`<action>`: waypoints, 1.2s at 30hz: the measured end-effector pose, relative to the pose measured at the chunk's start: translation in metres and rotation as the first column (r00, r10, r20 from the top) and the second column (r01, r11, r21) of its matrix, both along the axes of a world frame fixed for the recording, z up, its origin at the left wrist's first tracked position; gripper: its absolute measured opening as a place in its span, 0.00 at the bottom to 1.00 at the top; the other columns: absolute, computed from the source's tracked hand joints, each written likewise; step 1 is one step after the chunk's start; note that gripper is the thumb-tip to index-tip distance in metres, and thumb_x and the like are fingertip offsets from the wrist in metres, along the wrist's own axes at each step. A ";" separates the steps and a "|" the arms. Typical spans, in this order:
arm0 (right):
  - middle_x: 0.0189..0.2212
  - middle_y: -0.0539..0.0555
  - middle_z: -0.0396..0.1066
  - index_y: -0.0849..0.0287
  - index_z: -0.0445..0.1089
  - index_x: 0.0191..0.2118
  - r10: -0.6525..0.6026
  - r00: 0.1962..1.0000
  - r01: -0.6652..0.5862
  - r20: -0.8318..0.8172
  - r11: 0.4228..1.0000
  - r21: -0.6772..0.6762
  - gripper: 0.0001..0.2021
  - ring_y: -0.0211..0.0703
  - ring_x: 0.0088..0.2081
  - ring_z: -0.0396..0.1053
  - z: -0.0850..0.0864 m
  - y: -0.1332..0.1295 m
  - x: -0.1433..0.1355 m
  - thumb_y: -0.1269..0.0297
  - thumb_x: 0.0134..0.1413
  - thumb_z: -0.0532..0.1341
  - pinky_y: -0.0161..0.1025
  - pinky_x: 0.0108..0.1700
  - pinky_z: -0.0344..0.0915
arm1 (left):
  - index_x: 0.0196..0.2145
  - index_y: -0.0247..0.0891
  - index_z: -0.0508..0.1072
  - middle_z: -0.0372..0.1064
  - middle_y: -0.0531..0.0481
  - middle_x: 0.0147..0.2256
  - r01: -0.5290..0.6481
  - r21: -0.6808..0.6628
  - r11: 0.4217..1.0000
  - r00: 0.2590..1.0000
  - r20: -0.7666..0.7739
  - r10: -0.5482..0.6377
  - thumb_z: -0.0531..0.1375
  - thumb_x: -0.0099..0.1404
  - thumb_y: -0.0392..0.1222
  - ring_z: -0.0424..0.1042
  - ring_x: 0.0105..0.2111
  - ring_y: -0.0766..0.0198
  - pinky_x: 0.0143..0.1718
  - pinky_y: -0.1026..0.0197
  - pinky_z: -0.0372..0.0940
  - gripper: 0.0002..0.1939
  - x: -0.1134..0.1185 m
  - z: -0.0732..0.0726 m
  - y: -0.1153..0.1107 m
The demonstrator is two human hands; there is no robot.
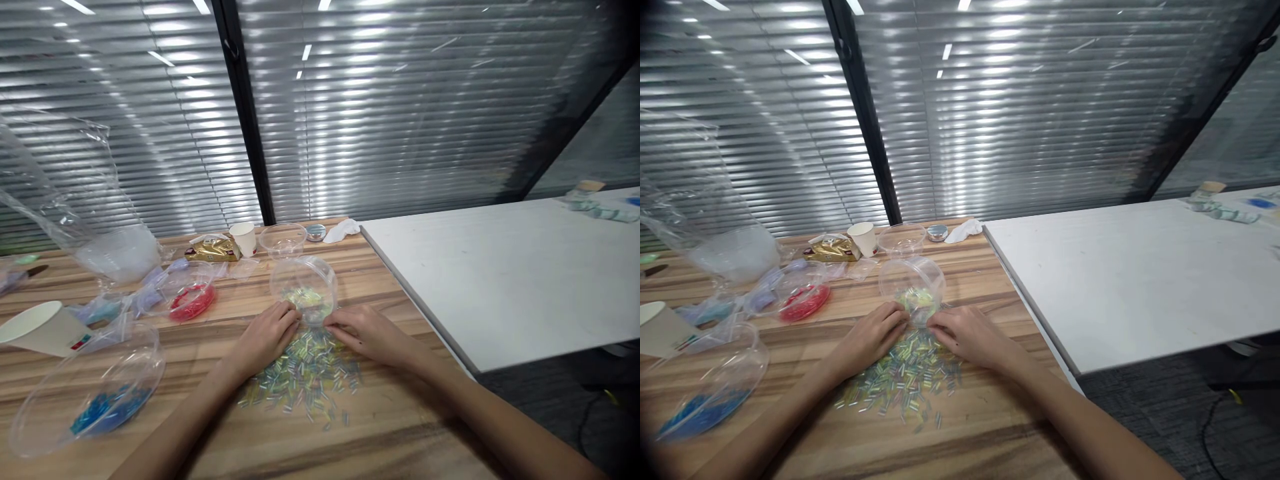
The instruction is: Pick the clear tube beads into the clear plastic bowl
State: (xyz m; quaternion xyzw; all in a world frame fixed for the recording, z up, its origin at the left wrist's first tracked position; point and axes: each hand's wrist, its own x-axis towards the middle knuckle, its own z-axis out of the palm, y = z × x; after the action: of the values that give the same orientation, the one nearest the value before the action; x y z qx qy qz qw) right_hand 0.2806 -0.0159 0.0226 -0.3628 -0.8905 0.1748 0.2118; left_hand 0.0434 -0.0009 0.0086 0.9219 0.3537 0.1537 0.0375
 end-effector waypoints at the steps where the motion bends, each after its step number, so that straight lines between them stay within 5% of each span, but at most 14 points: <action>1: 0.30 0.52 0.73 0.59 0.70 0.38 0.000 1.000 0.000 0.001 1.000 0.000 0.08 0.39 0.31 0.69 0.000 0.000 0.000 0.69 0.61 0.54 0.32 0.33 0.57 | 0.41 0.37 0.66 0.64 0.46 0.38 0.001 -0.001 1.000 1.000 -0.002 -0.001 0.46 0.69 0.37 0.64 0.38 0.60 0.38 0.59 0.63 0.10 0.000 0.000 0.000; 36: 0.28 0.51 0.72 0.60 0.70 0.35 0.008 1.000 -0.008 -0.002 1.000 0.001 0.08 0.37 0.29 0.67 0.002 -0.001 -0.001 0.69 0.61 0.54 0.31 0.31 0.55 | 0.41 0.36 0.65 0.64 0.45 0.38 -0.004 0.000 1.000 0.999 -0.041 0.004 0.46 0.70 0.38 0.64 0.39 0.60 0.40 0.58 0.63 0.10 0.000 0.000 0.001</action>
State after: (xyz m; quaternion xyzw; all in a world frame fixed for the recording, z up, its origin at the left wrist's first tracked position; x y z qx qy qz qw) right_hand 0.2801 -0.0165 0.0246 -0.3591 -0.8917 0.1756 0.2121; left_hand 0.0434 0.0000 0.0086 0.9242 0.3560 0.1349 0.0301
